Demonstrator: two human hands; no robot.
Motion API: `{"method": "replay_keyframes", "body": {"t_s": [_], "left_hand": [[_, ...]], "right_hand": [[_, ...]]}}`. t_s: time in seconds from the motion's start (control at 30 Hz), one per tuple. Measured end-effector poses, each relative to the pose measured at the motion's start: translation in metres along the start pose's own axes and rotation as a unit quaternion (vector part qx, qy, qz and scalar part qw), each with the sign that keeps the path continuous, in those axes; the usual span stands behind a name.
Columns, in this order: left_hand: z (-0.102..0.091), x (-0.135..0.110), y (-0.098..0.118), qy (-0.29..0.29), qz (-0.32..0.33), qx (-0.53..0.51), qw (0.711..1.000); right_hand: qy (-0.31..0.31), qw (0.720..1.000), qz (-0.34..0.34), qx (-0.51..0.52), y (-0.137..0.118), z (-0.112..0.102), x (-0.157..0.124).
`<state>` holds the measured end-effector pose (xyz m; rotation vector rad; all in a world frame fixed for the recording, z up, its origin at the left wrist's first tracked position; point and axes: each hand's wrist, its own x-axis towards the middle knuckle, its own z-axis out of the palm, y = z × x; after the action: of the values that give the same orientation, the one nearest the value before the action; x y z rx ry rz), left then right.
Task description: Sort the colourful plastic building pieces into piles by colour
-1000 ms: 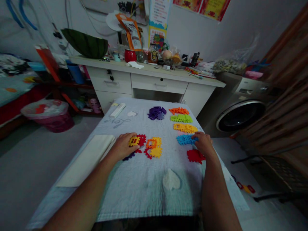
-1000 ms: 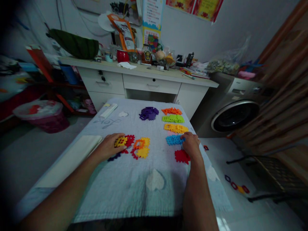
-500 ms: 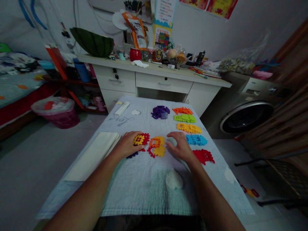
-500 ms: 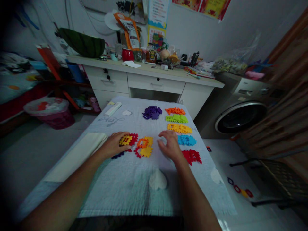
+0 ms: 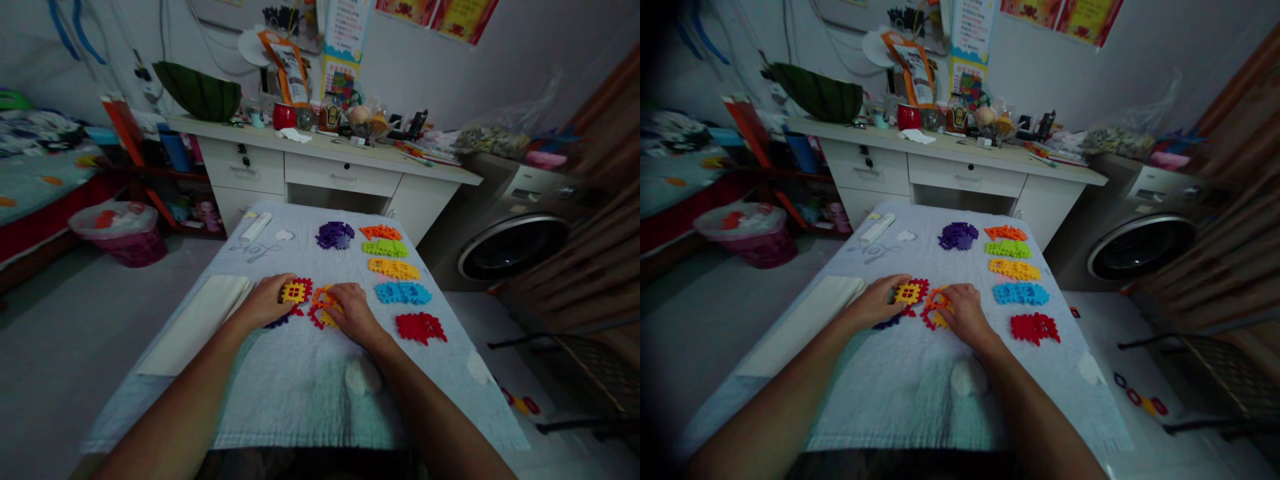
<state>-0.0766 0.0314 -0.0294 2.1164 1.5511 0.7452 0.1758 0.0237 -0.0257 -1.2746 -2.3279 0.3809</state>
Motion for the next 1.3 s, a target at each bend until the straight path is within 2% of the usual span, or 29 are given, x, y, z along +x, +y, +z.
{"method": "replay_keyframes", "body": {"t_s": [0.17, 0.27, 0.4, 0.5, 0.67, 0.8, 1.0, 1.3], "left_hand": [[0.002, 0.000, -0.001, 0.001, 0.009, -0.040, 0.999], [0.005, 0.001, -0.003, -0.012, 0.009, -0.065, 0.998], [0.006, 0.001, -0.001, -0.011, 0.002, -0.077, 0.997], [0.004, 0.002, 0.005, -0.007, -0.001, -0.081, 0.997], [0.004, 0.003, 0.011, -0.001, 0.013, -0.090, 0.996], [0.009, 0.006, 0.010, 0.004, 0.014, -0.110, 0.994], [0.013, 0.011, 0.004, 0.010, -0.004, -0.112, 0.994], [0.011, 0.013, 0.003, 0.005, -0.001, -0.086, 0.996]], "right_hand": [[0.028, 0.999, 0.000, 0.025, 0.005, -0.004, -0.003], [0.040, 0.998, -0.009, 0.036, 0.010, -0.014, -0.003], [0.035, 0.999, -0.001, 0.041, 0.023, -0.042, 0.005], [0.052, 0.998, 0.024, 0.026, 0.042, -0.067, 0.019], [0.098, 0.987, 0.120, -0.038, 0.093, -0.100, 0.057], [0.140, 0.956, 0.239, -0.094, 0.133, -0.117, 0.091], [0.139, 0.919, 0.345, -0.132, 0.172, -0.120, 0.132], [0.124, 0.906, 0.375, -0.151, 0.205, -0.112, 0.167]]}}
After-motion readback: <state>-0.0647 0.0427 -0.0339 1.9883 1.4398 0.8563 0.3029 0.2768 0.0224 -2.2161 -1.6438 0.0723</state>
